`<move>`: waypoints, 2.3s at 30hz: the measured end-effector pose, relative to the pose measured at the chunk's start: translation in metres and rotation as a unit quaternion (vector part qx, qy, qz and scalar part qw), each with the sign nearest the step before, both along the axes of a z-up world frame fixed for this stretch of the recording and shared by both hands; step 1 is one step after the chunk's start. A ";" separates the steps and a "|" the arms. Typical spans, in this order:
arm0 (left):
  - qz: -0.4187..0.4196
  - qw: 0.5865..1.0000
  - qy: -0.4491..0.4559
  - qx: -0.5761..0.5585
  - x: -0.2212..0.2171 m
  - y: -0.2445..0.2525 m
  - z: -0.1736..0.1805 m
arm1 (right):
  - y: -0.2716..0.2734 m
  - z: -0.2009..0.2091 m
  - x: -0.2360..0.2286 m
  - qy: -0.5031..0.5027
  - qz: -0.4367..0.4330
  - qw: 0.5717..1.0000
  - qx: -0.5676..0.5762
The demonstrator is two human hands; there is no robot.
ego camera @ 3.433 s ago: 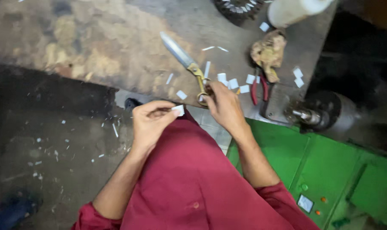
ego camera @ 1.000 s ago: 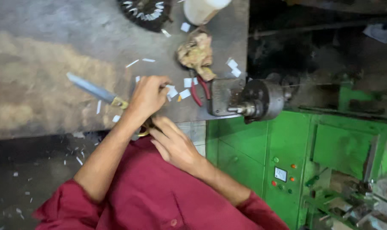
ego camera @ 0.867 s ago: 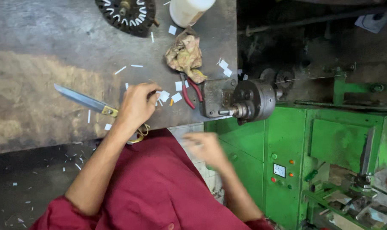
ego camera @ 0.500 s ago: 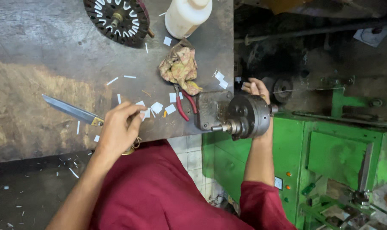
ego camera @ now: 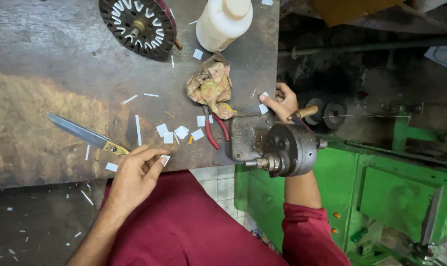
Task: The person cuts small rectangular pieces from a strip of white insulation tape using scissors. They place the pieces into the slots of a circular motor stator component. The person repeats this process, cutting more pieces and inserting them into the stator.
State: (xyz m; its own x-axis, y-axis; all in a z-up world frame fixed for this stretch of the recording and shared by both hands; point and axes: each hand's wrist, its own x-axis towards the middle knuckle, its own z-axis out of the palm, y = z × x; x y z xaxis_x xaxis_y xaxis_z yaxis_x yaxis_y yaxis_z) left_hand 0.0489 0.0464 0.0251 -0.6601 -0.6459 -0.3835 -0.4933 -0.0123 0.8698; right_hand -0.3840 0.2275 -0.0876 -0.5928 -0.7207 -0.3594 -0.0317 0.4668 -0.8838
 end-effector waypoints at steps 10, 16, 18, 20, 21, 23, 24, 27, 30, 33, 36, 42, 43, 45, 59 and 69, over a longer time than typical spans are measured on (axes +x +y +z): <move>-0.015 1.000 0.006 0.002 0.001 0.005 -0.007 | -0.005 0.044 0.052 -0.015 -0.110 0.993 -0.034; -0.012 1.000 0.014 0.008 0.005 0.007 -0.007 | 0.001 0.058 0.061 0.022 -0.176 0.984 0.002; -0.002 0.999 0.032 0.013 0.012 0.006 -0.009 | 0.022 0.038 0.050 -0.005 -0.212 0.977 -0.028; 0.014 0.998 0.049 0.040 0.022 0.003 -0.011 | 0.065 0.016 0.042 0.005 -0.244 0.970 -0.026; 0.028 0.996 0.056 0.064 0.027 0.002 -0.012 | 0.087 0.006 0.037 0.021 -0.254 0.967 -0.011; 0.063 0.989 0.097 0.093 0.042 -0.001 -0.011 | 0.125 -0.008 0.042 0.064 -0.258 0.963 0.040; 0.084 0.983 0.130 0.097 0.049 -0.002 -0.011 | 0.140 -0.012 0.052 0.086 -0.252 0.961 0.074; 0.132 0.973 0.178 0.066 0.077 -0.010 -0.008 | 0.157 -0.002 0.115 0.032 -0.147 0.974 0.170; 0.201 0.945 0.196 0.166 0.099 -0.010 -0.005 | 0.125 0.032 0.200 -0.134 -0.031 0.981 0.140; 0.200 0.915 0.251 0.246 0.112 -0.006 0.000 | 0.046 0.057 0.286 -0.220 -0.002 0.975 -0.016; 0.197 0.904 0.280 0.255 0.113 0.005 0.007 | -0.033 0.082 0.340 -0.282 0.010 0.955 -0.092; 0.218 0.909 0.319 0.158 0.132 0.014 0.026 | -0.098 0.138 0.388 -0.228 0.119 0.960 -0.110; 0.218 0.912 0.321 0.130 0.135 0.014 0.028 | -0.100 0.142 0.390 -0.223 0.139 0.959 -0.103; 0.223 0.914 0.302 0.157 0.142 0.015 0.031 | -0.101 0.144 0.393 -0.209 0.173 0.958 -0.098; 0.325 0.841 0.397 0.173 0.158 0.018 0.053 | -0.144 0.111 0.383 -0.024 0.254 0.965 -0.053; 0.351 0.826 0.425 0.119 0.167 0.016 0.073 | -0.119 0.129 0.384 0.412 0.308 0.857 0.022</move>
State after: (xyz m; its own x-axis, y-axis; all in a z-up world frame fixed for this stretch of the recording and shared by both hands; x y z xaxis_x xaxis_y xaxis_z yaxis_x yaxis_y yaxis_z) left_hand 0.2154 0.0621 0.0984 -0.2515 -0.9568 -0.1460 0.4960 -0.2570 0.8294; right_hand -0.0001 0.1082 0.0416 -0.1701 -0.9848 -0.0358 -0.8889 0.1691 -0.4257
